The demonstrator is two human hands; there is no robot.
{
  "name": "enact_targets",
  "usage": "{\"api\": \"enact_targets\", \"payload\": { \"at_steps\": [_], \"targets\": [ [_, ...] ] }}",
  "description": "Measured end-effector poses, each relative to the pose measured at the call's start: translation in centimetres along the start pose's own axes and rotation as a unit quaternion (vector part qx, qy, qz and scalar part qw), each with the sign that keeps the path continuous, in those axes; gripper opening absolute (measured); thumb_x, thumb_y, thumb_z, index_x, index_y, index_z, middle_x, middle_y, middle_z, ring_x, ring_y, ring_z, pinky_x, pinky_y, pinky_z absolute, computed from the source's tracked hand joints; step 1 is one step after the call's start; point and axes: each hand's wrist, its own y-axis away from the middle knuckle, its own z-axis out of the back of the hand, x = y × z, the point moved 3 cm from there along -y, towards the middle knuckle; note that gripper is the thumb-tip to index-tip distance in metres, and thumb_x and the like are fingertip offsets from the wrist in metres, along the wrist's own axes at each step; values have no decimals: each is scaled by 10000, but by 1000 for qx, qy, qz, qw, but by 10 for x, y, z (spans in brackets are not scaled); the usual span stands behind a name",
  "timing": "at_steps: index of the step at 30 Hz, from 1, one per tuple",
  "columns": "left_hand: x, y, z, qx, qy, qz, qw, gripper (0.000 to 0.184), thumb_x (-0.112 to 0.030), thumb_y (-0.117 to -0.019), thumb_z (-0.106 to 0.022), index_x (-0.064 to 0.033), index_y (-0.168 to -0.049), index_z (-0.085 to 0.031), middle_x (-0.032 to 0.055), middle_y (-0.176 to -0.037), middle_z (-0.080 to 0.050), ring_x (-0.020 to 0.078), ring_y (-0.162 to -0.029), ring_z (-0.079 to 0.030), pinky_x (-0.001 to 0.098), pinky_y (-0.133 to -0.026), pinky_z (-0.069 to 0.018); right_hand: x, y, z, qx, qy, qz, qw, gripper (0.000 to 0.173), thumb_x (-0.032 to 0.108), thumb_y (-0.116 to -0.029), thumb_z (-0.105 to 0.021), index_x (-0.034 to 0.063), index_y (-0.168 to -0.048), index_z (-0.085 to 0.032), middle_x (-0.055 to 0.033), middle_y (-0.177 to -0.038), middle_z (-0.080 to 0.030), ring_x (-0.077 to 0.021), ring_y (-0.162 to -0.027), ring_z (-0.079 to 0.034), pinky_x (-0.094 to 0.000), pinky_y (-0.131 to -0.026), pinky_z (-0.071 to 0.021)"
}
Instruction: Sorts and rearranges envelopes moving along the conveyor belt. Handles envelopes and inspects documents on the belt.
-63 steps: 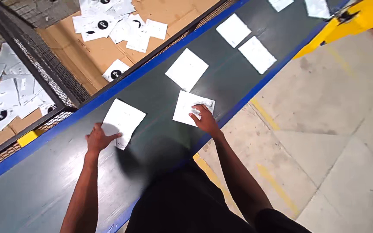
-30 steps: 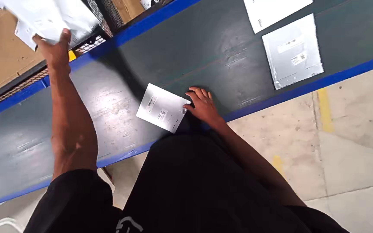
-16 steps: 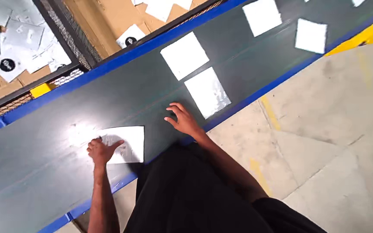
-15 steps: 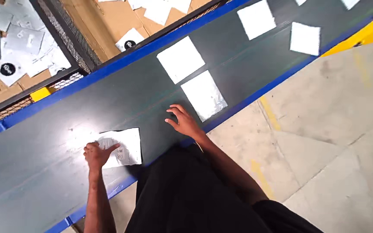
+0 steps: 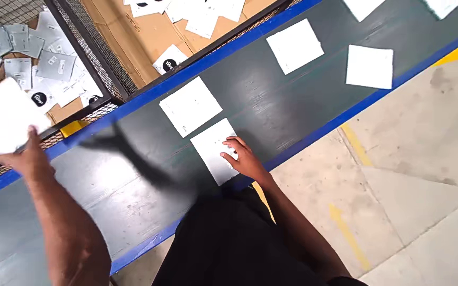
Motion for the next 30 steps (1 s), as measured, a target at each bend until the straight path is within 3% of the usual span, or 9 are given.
{"api": "enact_targets", "payload": {
  "at_steps": [2,7,10,13,17,20,23,26,30],
  "targets": [
    [-36,24,-80,145,-104,-116,977,1128,-494,-853,-795,128,-1556,-169,330,-1589,-296,358,-1499,-321,440,-1241,-296,7,-8,-1,-6,-5,4,1000,453,458,-997,-635,124,-1302,-650,-102,-1402,-586,-154,-1125,-651,-322,-888,-586],
    [-16,127,-246,439,-330,-195,813,1211,-688,-726,-800,-27,-1599,-283,300,-1631,-235,502,-1511,-203,698,-1196,-199,17,-8,-21,25,12,8,1000,446,457,-1004,-621,135,-1311,-647,-95,-1411,-583,-158,-1145,-650,-346,-917,-587],
    [-17,124,-225,435,-379,-123,808,1197,-654,-656,-862,18,-1524,-383,347,-1476,-442,530,-1372,-421,733,-1101,-319,22,-3,-34,45,22,25,998,431,440,-1006,-619,141,-1315,-651,-91,-1421,-579,-163,-1168,-649,-366,-960,-582],
    [-24,110,-194,457,-149,-12,877,682,-337,-757,-909,17,-1269,-631,183,-1161,-709,287,-1073,-697,513,-978,-564,21,8,-46,59,-8,31,998,425,426,-997,-643,128,-1299,-661,-102,-1404,-587,-160,-1158,-650,-351,-957,-583],
    [-96,60,-204,361,210,64,906,793,-271,-926,-769,-23,-1516,-301,154,-1335,-615,265,-1138,-679,462,-944,-613,33,4,-54,103,-10,14,995,462,471,-996,-629,141,-1319,-651,-97,-1419,-578,-159,-1146,-649,-352,-929,-587],
    [-82,58,-177,354,75,-26,932,1094,-452,-817,-850,-5,-1581,-207,176,-1538,-438,244,-1361,-529,404,-1095,-523,47,-14,-45,96,-3,27,995,479,469,-993,-639,120,-1321,-652,-102,-1428,-572,-180,-1158,-649,-389,-929,-591],
    [1,143,-101,457,-181,-83,867,1056,-560,-723,-878,-29,-1518,-430,240,-1582,-362,370,-1433,-420,549,-1135,-432,51,-24,-34,95,12,51,994,463,428,-993,-650,103,-1322,-638,-113,-1436,-557,-195,-1147,-647,-396,-891,-597],
    [88,218,-36,483,-317,-87,811,1184,-578,-623,-918,-104,-1567,-384,238,-1633,-267,441,-1504,-263,641,-1189,-295,44,-27,-26,104,46,53,992,474,422,-994,-645,96,-1338,-620,-126,-1447,-542,-219,-1144,-648,-411,-870,-600],
    [122,244,38,395,-391,-37,831,1139,-627,-586,-906,-78,-1489,-482,304,-1456,-473,513,-1368,-418,726,-1094,-331,43,-22,-30,115,51,57,990,476,440,-996,-637,104,-1333,-628,-131,-1437,-549,-222,-1154,-648,-419,-892,-601]
  ]
}}
